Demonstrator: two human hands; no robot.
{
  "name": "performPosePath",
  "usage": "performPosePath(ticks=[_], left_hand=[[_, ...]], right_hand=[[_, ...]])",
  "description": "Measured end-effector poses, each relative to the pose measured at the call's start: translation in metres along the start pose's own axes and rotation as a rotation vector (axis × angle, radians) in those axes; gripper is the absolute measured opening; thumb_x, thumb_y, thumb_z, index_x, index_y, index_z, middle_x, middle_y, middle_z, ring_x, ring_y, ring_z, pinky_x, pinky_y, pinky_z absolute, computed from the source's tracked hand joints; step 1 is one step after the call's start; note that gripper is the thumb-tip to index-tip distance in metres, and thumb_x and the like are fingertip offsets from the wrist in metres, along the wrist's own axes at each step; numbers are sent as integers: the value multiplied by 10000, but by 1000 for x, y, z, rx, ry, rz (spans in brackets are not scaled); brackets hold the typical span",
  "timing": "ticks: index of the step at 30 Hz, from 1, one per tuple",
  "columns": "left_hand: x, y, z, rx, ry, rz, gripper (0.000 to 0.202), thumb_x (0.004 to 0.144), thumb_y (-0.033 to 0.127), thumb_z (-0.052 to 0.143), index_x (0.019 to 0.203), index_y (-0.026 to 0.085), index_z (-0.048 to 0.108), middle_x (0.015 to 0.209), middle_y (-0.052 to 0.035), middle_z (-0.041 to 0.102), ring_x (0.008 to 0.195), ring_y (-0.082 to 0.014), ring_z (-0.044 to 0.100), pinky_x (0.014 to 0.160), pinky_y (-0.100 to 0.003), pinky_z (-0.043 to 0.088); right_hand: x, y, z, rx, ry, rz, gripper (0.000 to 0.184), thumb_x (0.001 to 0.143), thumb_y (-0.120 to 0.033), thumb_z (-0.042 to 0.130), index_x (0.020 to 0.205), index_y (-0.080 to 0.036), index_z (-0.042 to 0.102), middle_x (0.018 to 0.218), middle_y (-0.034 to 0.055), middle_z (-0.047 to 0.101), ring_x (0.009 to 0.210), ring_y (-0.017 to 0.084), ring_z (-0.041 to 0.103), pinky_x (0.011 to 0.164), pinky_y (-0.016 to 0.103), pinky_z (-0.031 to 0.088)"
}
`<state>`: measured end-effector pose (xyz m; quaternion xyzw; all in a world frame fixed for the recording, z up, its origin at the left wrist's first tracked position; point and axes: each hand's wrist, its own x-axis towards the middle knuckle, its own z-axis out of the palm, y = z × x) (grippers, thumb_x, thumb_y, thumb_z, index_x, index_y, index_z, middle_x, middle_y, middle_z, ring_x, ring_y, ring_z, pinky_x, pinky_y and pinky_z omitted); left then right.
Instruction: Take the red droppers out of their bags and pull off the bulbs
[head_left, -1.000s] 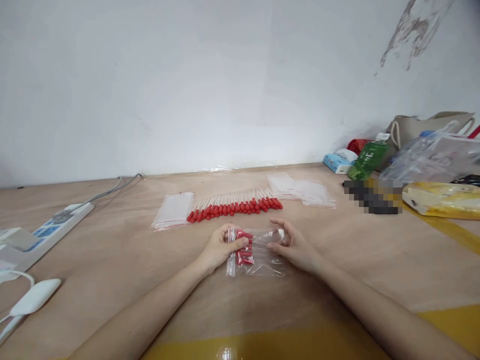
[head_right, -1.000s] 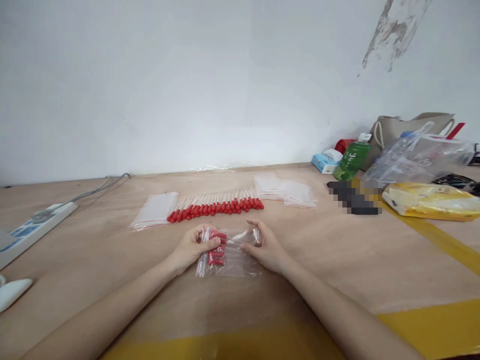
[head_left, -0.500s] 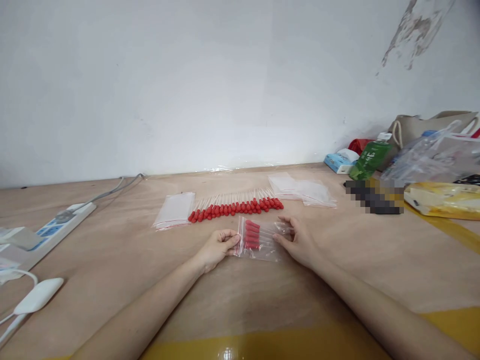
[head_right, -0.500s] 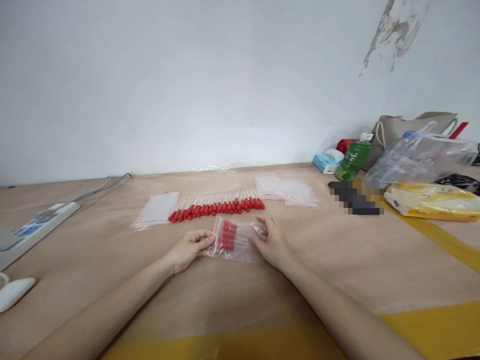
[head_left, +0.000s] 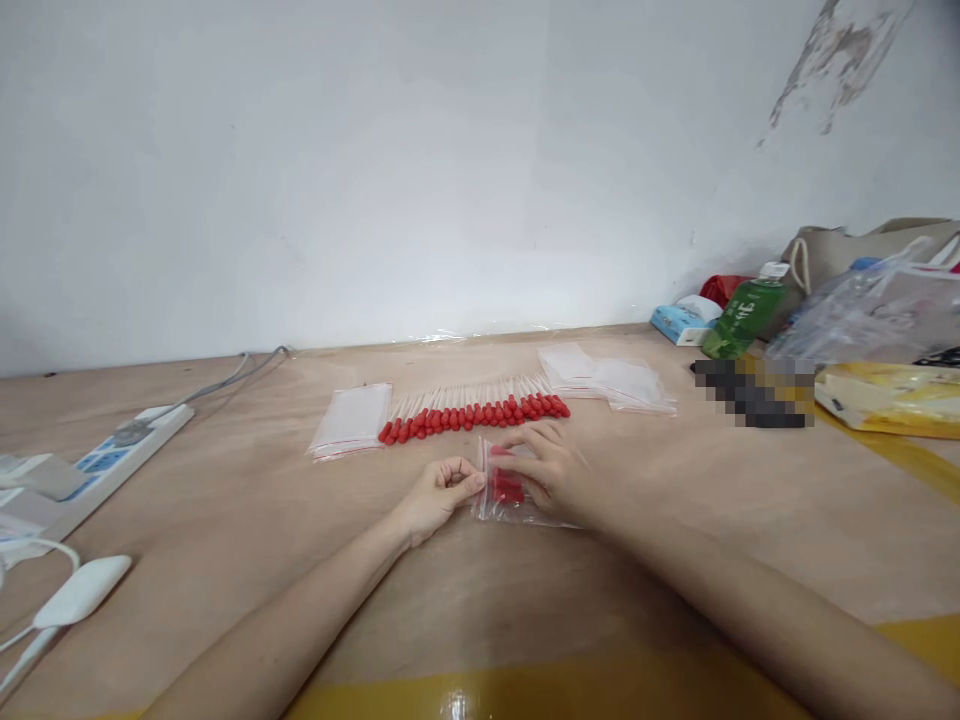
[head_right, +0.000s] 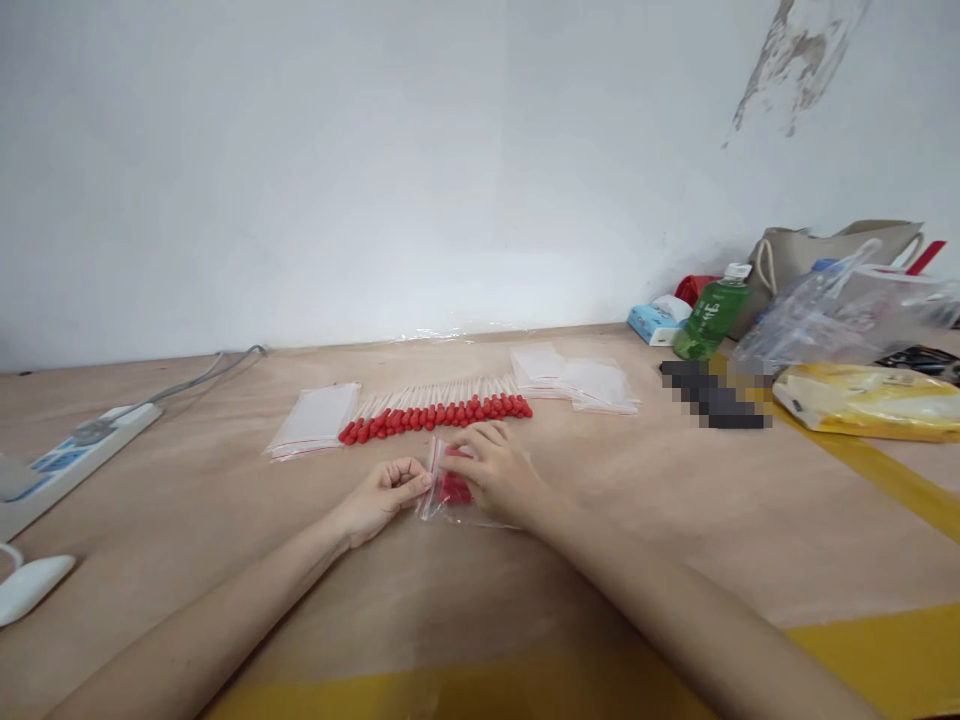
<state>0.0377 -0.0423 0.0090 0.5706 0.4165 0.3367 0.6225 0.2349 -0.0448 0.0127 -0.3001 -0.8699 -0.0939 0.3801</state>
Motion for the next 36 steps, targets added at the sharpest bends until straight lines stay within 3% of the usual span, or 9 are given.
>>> performPosePath(ticks=[5, 9, 15, 19, 22, 27, 33, 36], left_hand=[[-1, 0, -3, -10, -36, 36, 355, 629, 423, 707, 683, 126, 521, 597, 44, 522, 544, -56, 414, 538, -181, 291], [-2, 1, -4, 32, -24, 28, 369, 604, 429, 721, 646, 128, 512, 558, 56, 488, 525, -54, 388, 520, -182, 274], [-3, 0, -4, 20, -49, 39, 400, 612, 465, 703, 609, 132, 481, 534, 59, 450, 502, -49, 358, 503, -180, 265], [-3, -1, -3, -12, -55, 26, 414, 634, 494, 671, 613, 145, 450, 539, 58, 434, 507, -57, 372, 522, -191, 295], [-4, -2, -1, 202, 17, 127, 355, 714, 474, 593, 638, 149, 473, 577, 35, 467, 551, -83, 409, 547, -205, 324], [-2, -8, -1, 552, 146, 321, 161, 786, 254, 459, 660, 156, 480, 716, -20, 570, 665, -129, 495, 622, -239, 379], [-1, -10, -8, 686, 231, 301, 158, 683, 134, 494, 543, 161, 428, 996, -77, 591, 827, -177, 561, 672, -274, 400], [-3, -8, -5, 727, 271, 282, 185, 668, 121, 500, 516, 167, 406, 982, -80, 580, 890, -200, 557, 687, -286, 403]], right_hand=[[22, 3, 9, -85, -90, -201, 258, 829, -163, 486, 1002, -304, 615, 1070, 36, 579, 1022, 187, 454, 854, 390, 325], [23, 4, 12, -99, -57, -279, 227, 856, -187, 477, 1005, -294, 610, 1019, 11, 612, 1001, 166, 460, 894, 383, 314], [20, 3, 15, -52, 13, -298, 157, 864, -178, 469, 805, -200, 613, 870, -20, 654, 919, 133, 493, 881, 327, 341], [16, 3, 15, -103, -4, -295, 155, 861, -147, 449, 818, -205, 587, 891, -30, 646, 933, 128, 484, 898, 336, 331], [15, 1, 12, -159, -85, -302, 163, 871, -157, 424, 859, -220, 574, 914, -31, 634, 940, 133, 478, 927, 362, 309], [16, -3, 10, -197, -167, -332, 183, 889, -170, 389, 858, -217, 564, 881, -27, 626, 945, 133, 475, 976, 370, 272], [16, 2, 11, -58, -75, -219, 151, 871, -183, 417, 861, -206, 567, 1025, 4, 618, 997, 159, 466, 910, 358, 329], [16, 3, 10, 30, -97, -160, 167, 862, -168, 405, 881, -195, 569, 1051, 41, 600, 967, 163, 486, 815, 323, 380]])
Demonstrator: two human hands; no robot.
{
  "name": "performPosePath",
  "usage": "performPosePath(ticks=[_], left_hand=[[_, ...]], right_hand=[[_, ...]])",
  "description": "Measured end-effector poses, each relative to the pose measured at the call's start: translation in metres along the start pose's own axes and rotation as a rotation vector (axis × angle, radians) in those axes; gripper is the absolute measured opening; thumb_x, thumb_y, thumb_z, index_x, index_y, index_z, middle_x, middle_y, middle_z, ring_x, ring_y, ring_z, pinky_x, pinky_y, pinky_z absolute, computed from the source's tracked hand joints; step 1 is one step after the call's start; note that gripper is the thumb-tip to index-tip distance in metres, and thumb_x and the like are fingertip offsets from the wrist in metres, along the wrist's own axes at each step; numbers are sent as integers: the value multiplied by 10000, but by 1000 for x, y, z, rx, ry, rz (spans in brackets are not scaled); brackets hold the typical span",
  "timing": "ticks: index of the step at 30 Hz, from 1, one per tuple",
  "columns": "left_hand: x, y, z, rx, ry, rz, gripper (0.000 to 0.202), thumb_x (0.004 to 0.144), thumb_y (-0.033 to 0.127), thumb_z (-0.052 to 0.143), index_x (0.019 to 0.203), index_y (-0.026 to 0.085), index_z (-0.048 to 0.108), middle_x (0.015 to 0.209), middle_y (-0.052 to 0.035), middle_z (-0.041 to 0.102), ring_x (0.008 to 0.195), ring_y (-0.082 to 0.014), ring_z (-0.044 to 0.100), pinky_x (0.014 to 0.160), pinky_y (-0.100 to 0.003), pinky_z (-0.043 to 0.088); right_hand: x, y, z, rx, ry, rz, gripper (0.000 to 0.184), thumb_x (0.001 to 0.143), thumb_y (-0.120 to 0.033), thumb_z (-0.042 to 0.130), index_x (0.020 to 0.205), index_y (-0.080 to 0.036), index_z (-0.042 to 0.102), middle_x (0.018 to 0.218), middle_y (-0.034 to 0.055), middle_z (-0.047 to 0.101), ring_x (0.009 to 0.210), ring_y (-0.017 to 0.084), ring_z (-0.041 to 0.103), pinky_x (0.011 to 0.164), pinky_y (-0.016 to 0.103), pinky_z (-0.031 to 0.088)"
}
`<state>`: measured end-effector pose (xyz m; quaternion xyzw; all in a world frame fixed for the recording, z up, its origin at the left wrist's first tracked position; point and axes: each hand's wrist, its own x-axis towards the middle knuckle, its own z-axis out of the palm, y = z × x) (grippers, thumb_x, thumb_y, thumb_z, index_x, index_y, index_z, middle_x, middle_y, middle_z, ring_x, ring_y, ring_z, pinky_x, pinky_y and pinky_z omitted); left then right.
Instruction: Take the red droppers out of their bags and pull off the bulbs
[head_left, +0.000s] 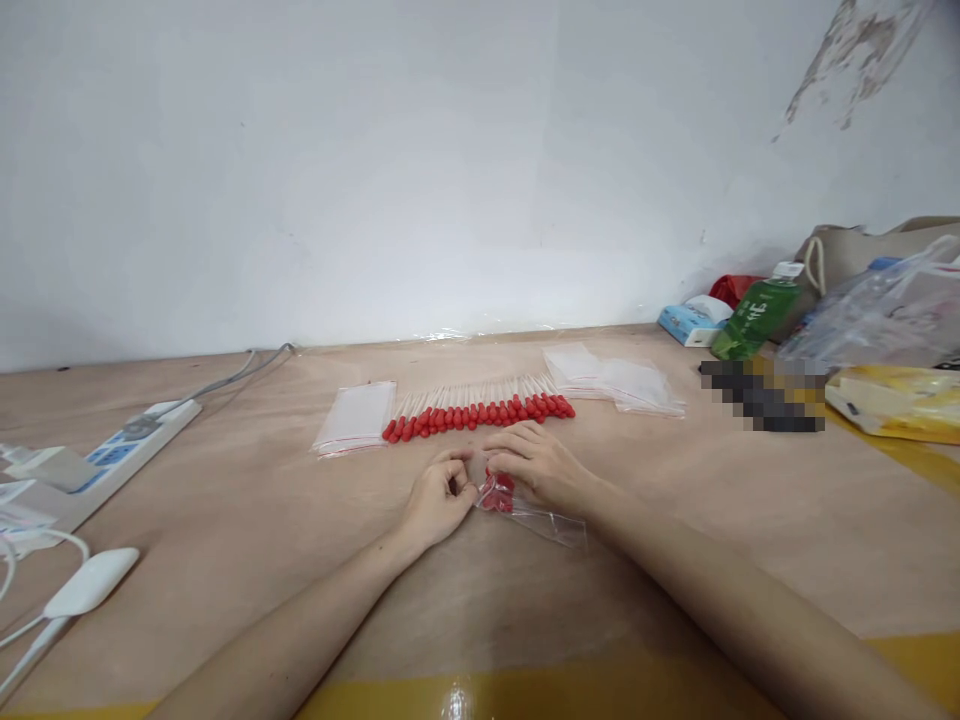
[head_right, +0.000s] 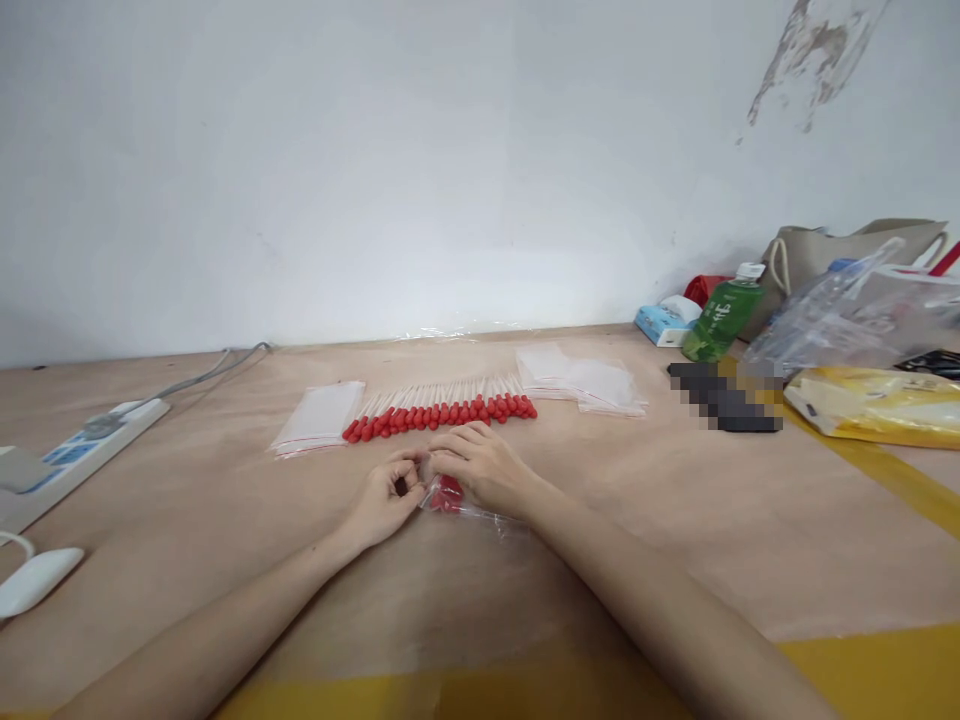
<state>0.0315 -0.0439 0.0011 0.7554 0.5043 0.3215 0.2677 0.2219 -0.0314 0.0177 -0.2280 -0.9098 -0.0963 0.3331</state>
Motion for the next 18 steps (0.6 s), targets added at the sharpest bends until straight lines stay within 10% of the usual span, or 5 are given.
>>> performPosePath(ticks=[9, 18], left_hand=[[-7, 9, 2, 345, 181, 86, 81, 635, 107, 516, 643, 178, 478, 742, -18, 481, 776, -186, 465, 700, -306, 358], [-6, 9, 0, 292, 30, 120, 123, 685, 91, 471, 669, 168, 565, 685, -5, 490, 708, -156, 472, 645, -266, 329]], right_hand=[[-25, -5, -28, 118, -110, 343, 129, 829, -277, 492, 763, -196, 568, 720, 16, 587, 708, 142, 513, 658, 276, 361], [-63, -10, -40, 232, -233, 544, 301, 660, -441, 665, 854, -225, 584, 724, -18, 574, 702, 139, 531, 697, 289, 376]])
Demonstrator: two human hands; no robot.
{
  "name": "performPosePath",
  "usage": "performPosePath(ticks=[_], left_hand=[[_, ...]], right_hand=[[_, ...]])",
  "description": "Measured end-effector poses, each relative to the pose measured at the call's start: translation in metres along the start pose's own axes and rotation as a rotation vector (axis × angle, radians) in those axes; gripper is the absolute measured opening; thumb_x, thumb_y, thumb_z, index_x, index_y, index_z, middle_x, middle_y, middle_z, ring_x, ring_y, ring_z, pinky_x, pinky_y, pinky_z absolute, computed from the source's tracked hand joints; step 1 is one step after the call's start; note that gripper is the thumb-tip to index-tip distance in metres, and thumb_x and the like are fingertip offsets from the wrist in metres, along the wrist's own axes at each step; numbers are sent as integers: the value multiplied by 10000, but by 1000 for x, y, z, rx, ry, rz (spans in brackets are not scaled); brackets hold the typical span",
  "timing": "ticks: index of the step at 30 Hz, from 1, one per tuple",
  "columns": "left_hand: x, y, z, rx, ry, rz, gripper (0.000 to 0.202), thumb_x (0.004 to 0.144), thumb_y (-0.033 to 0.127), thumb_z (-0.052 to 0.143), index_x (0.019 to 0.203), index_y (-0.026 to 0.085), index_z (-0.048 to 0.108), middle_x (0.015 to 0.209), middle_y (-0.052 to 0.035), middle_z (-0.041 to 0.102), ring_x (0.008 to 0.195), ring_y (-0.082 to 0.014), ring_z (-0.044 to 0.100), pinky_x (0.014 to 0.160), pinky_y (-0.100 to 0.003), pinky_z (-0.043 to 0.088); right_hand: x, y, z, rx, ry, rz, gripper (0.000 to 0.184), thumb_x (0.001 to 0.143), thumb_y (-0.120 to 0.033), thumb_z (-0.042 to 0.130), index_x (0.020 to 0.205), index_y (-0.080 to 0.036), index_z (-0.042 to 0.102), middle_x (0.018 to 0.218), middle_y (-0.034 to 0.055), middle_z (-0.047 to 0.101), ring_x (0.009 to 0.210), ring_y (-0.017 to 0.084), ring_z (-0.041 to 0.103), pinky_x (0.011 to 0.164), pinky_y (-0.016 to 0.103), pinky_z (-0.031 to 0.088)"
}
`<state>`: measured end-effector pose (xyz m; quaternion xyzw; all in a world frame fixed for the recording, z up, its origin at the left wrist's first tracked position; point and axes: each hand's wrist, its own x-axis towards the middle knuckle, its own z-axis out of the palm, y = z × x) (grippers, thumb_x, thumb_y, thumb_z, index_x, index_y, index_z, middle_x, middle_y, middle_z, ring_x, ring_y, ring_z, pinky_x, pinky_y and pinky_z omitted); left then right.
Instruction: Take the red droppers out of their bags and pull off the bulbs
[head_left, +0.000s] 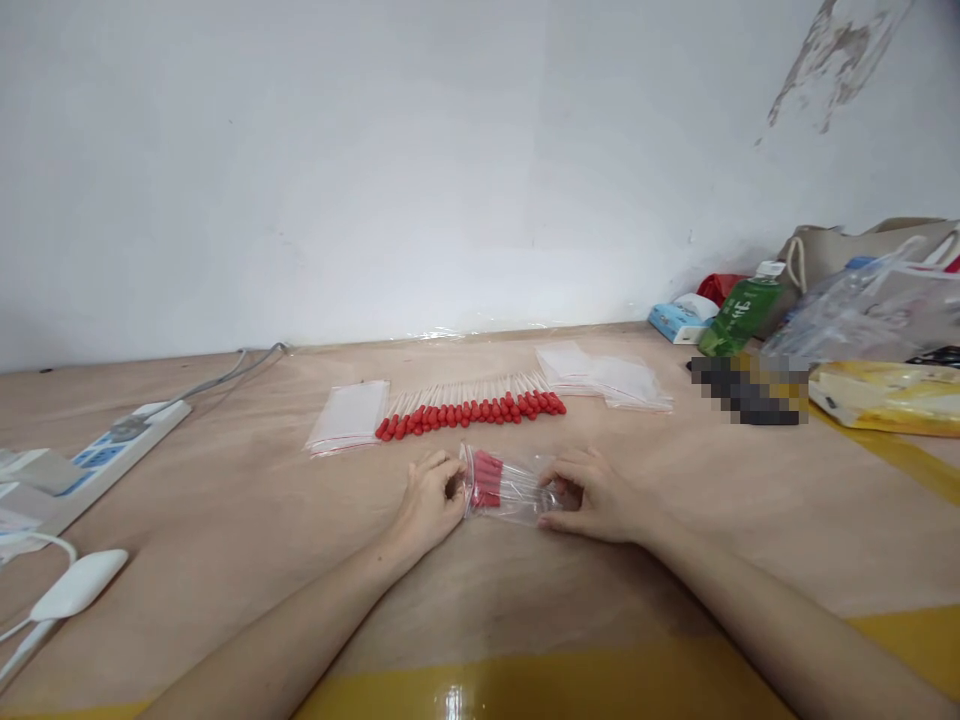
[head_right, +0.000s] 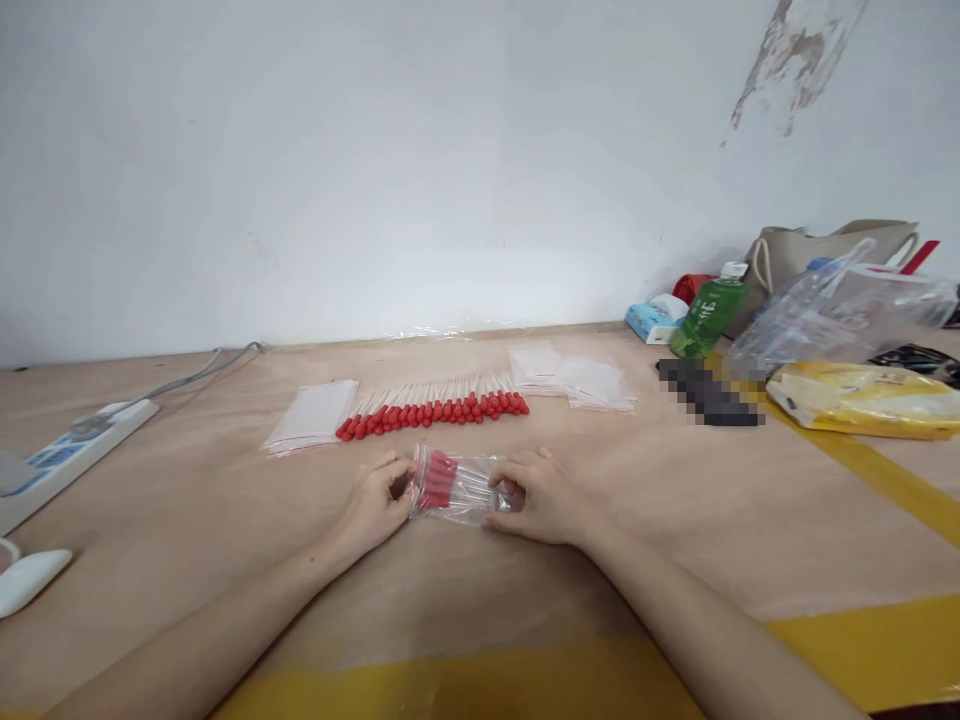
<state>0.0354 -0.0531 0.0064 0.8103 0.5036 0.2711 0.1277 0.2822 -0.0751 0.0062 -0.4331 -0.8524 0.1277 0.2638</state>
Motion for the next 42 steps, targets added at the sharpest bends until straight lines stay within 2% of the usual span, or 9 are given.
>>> performPosePath(ticks=[5, 9, 13, 17, 20, 26, 31, 37, 42], left_hand=[[-1, -4, -2, -184, -48, 133, 134, 727, 89, 445, 683, 157, 552, 748, -26, 494, 702, -139, 465, 631, -240, 360], [-1, -2, -9, -277, -176, 185, 155, 798, 146, 419, 848, 160, 565, 803, -37, 537, 731, -142, 486, 683, -249, 388], [0, 1, -15, -314, -208, 235, 248, 865, 219, 387, 1020, 185, 578, 941, -67, 559, 855, -163, 509, 795, -280, 391], [1, 0, -14, -282, -241, 253, 273, 824, 251, 492, 1076, 205, 586, 1002, -77, 538, 833, -163, 517, 700, -250, 415], [1, -1, -11, -266, -211, 242, 262, 791, 246, 545, 1044, 209, 605, 969, -69, 531, 839, -165, 511, 688, -248, 419], [2, -2, -7, -219, -125, 276, 220, 819, 107, 416, 933, 180, 590, 893, -54, 517, 855, -157, 501, 775, -270, 406], [4, -16, -14, -238, -150, 180, 140, 850, 185, 410, 894, 165, 541, 884, -55, 559, 836, -166, 527, 771, -292, 422], [12, -40, -26, -585, -219, 26, 238, 775, 306, 575, 951, 150, 607, 916, -59, 664, 836, -172, 610, 771, -301, 481], [21, -60, -64, -607, -201, -97, 295, 705, 354, 647, 930, 163, 643, 872, -57, 695, 769, -178, 645, 718, -308, 520]], right_hand=[[1, 6, 6, 14, 52, 15, 181, 739, -361, 605, 851, -220, 590, 731, -4, 567, 686, 134, 527, 670, 278, 401], [2, 10, 9, -9, 98, 10, 174, 754, -350, 586, 854, -208, 581, 728, 4, 566, 681, 137, 536, 664, 278, 407], [2, 12, 11, -38, 120, 20, 153, 778, -340, 553, 843, -203, 566, 741, 9, 575, 700, 142, 542, 689, 293, 402], [4, 11, 14, -60, 135, 61, 142, 766, -327, 568, 830, -201, 563, 746, 1, 578, 702, 139, 543, 708, 303, 392], [6, 11, 17, -45, 139, 69, 135, 764, -322, 569, 822, -201, 565, 745, 1, 583, 678, 132, 542, 691, 294, 391], [7, 11, 15, -11, 125, 65, 151, 763, -334, 578, 839, -203, 574, 744, 2, 590, 684, 133, 545, 687, 288, 397], [7, 14, 12, -3, 120, 68, 190, 757, -369, 585, 851, -204, 581, 754, 8, 590, 697, 137, 547, 677, 283, 403], [8, 14, 14, 27, 103, 99, 198, 753, -381, 585, 835, -202, 583, 744, 12, 590, 666, 127, 540, 659, 272, 400], [8, 16, 15, 33, 91, 110, 206, 743, -382, 595, 843, -203, 582, 749, 10, 587, 665, 128, 536, 653, 272, 398]])
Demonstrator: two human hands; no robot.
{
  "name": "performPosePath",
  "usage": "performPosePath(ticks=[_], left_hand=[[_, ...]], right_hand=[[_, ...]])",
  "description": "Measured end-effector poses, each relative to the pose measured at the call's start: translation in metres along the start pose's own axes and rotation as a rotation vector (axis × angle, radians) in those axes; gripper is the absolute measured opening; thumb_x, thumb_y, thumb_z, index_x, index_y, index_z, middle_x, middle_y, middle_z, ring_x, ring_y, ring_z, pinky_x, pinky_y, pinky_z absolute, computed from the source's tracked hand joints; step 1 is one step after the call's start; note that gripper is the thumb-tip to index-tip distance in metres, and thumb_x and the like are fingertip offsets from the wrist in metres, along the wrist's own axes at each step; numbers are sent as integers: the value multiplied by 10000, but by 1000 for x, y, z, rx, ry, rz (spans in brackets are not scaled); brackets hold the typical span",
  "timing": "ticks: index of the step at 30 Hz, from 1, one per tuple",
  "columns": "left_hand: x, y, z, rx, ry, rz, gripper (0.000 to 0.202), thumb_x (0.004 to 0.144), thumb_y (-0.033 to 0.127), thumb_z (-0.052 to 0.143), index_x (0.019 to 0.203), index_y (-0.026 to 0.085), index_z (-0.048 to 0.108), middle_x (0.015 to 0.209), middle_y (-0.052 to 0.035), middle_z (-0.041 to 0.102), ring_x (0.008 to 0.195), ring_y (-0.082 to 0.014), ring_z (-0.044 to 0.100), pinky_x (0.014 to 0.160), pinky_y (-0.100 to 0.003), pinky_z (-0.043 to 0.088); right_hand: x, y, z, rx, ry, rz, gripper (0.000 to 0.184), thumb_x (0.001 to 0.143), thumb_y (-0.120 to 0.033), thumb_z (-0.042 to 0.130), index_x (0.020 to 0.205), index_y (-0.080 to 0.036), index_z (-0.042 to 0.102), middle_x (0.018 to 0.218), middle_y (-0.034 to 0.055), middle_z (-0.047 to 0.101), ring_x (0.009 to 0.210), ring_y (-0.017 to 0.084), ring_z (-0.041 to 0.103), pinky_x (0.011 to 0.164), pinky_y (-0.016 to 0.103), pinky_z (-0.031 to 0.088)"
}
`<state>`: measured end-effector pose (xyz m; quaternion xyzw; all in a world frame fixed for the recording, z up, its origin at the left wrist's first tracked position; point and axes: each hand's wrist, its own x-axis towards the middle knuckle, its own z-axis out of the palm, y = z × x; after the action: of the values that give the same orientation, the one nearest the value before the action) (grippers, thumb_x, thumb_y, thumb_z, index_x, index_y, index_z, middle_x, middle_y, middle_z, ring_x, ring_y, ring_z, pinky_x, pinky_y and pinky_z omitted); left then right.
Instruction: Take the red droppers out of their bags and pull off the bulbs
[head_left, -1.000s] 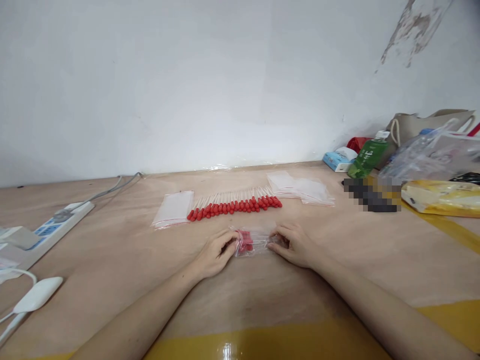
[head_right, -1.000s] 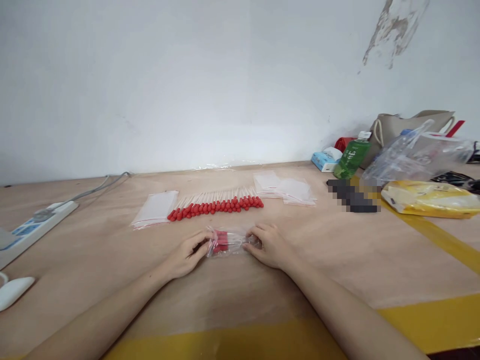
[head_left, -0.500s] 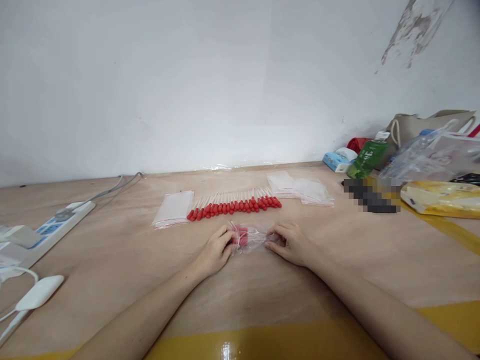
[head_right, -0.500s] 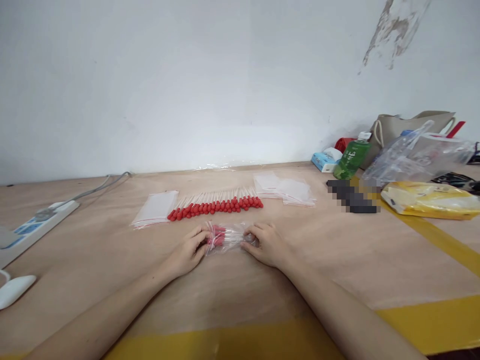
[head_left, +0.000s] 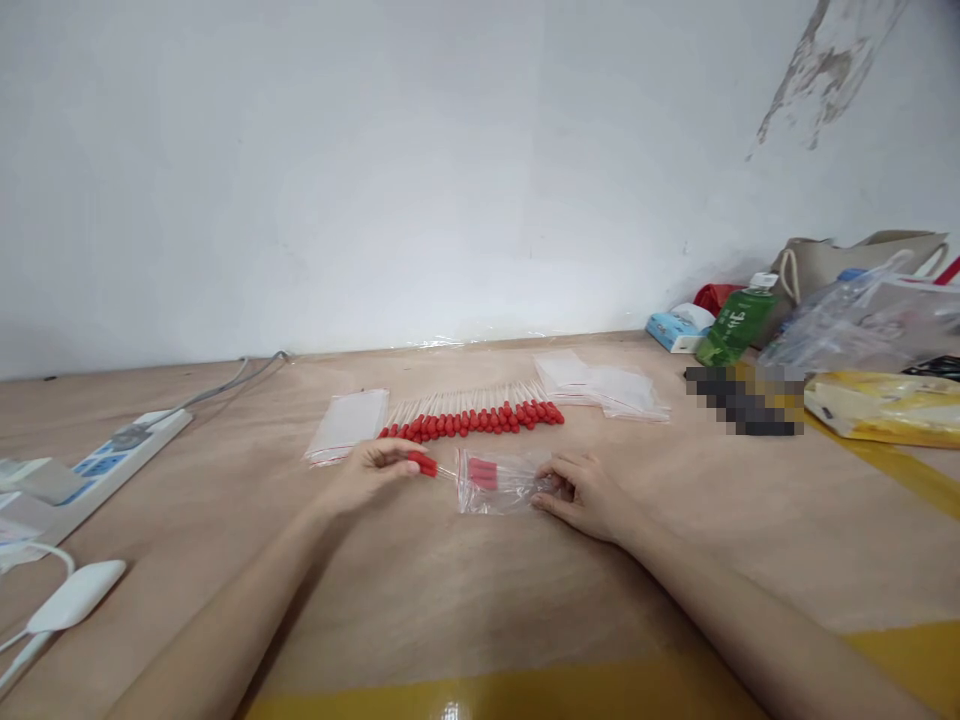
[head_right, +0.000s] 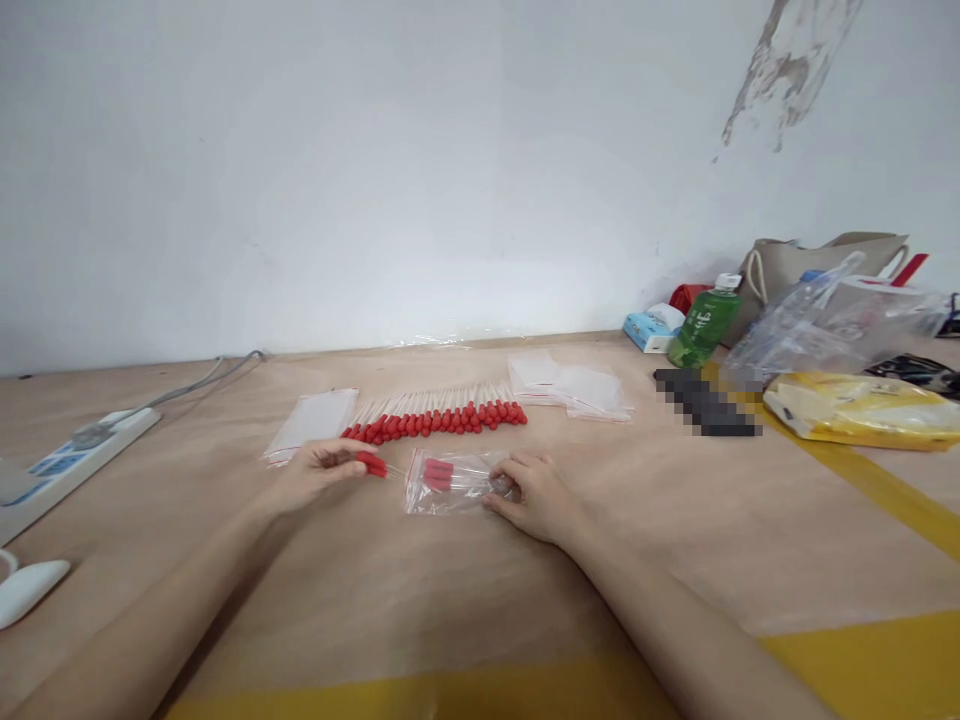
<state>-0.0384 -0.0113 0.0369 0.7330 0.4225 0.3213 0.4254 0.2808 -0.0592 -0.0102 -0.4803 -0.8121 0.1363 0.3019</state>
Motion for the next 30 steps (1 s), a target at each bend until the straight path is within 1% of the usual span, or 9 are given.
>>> performPosePath(ticks=[2, 4, 6, 8, 10, 14, 19, 24, 30], left_hand=[[-1, 2, -26, 40, 133, 0, 299, 685, 385, 658, 887, 165, 652, 851, -56, 700, 763, -188, 650, 717, -322, 530], [-1, 2, -51, 97, 430, 38, 320, 667, 412, 663, 865, 161, 653, 819, -45, 703, 765, -196, 652, 738, -351, 535], [1, -1, -69, 133, 610, 71, 344, 688, 416, 640, 913, 156, 631, 870, -44, 697, 811, -200, 644, 786, -385, 522], [3, -6, -75, 185, 732, 97, 351, 697, 398, 635, 953, 158, 619, 922, -45, 686, 859, -204, 630, 844, -413, 492], [6, -12, -70, 246, 789, 121, 315, 695, 374, 644, 941, 177, 635, 951, -39, 677, 894, -205, 617, 893, -409, 461], [13, -24, -46, 559, 695, 233, 222, 778, 359, 564, 939, 239, 658, 976, -14, 669, 889, -188, 618, 857, -335, 472], [22, -32, -29, 874, 500, 356, 319, 874, 365, 389, 976, 216, 652, 961, -37, 667, 833, -177, 631, 741, -276, 492], [27, -38, -30, 951, 420, 322, 381, 862, 458, 388, 982, 208, 650, 981, -53, 661, 854, -200, 625, 742, -286, 482], [25, -37, -35, 888, 357, 274, 404, 809, 518, 461, 977, 202, 648, 1033, -65, 638, 923, -212, 600, 833, -315, 462]], right_hand=[[0, 1, 0, 0, -2, -3, 208, 739, -383, 597, 845, -205, 582, 748, 9, 586, 666, 129, 534, 651, 272, 397], [1, 1, 0, 4, -4, -3, 205, 739, -379, 598, 847, -205, 582, 740, 6, 585, 666, 129, 533, 652, 271, 396], [1, 1, 0, 6, -6, -1, 206, 736, -376, 602, 847, -204, 582, 734, 5, 585, 665, 129, 534, 652, 271, 394], [2, 1, 1, 0, -4, -4, 207, 737, -377, 601, 846, -202, 580, 735, 7, 587, 663, 129, 534, 653, 273, 391], [2, 1, 1, -9, -2, -9, 207, 741, -380, 597, 845, -202, 578, 739, 7, 590, 662, 128, 534, 665, 278, 388], [2, 0, 2, -24, 2, -9, 206, 749, -390, 589, 838, -205, 577, 738, 3, 590, 663, 127, 533, 702, 295, 381], [2, 0, 1, -24, -8, -5, 204, 745, -380, 597, 855, -211, 575, 757, -3, 595, 692, 129, 545, 722, 301, 376], [3, -1, 0, -25, -14, 5, 197, 749, -378, 589, 859, -215, 572, 761, -2, 599, 715, 137, 549, 735, 311, 372], [3, -2, 0, -33, -19, 12, 200, 746, -371, 597, 870, -216, 574, 783, -6, 599, 725, 134, 548, 749, 316, 366]])
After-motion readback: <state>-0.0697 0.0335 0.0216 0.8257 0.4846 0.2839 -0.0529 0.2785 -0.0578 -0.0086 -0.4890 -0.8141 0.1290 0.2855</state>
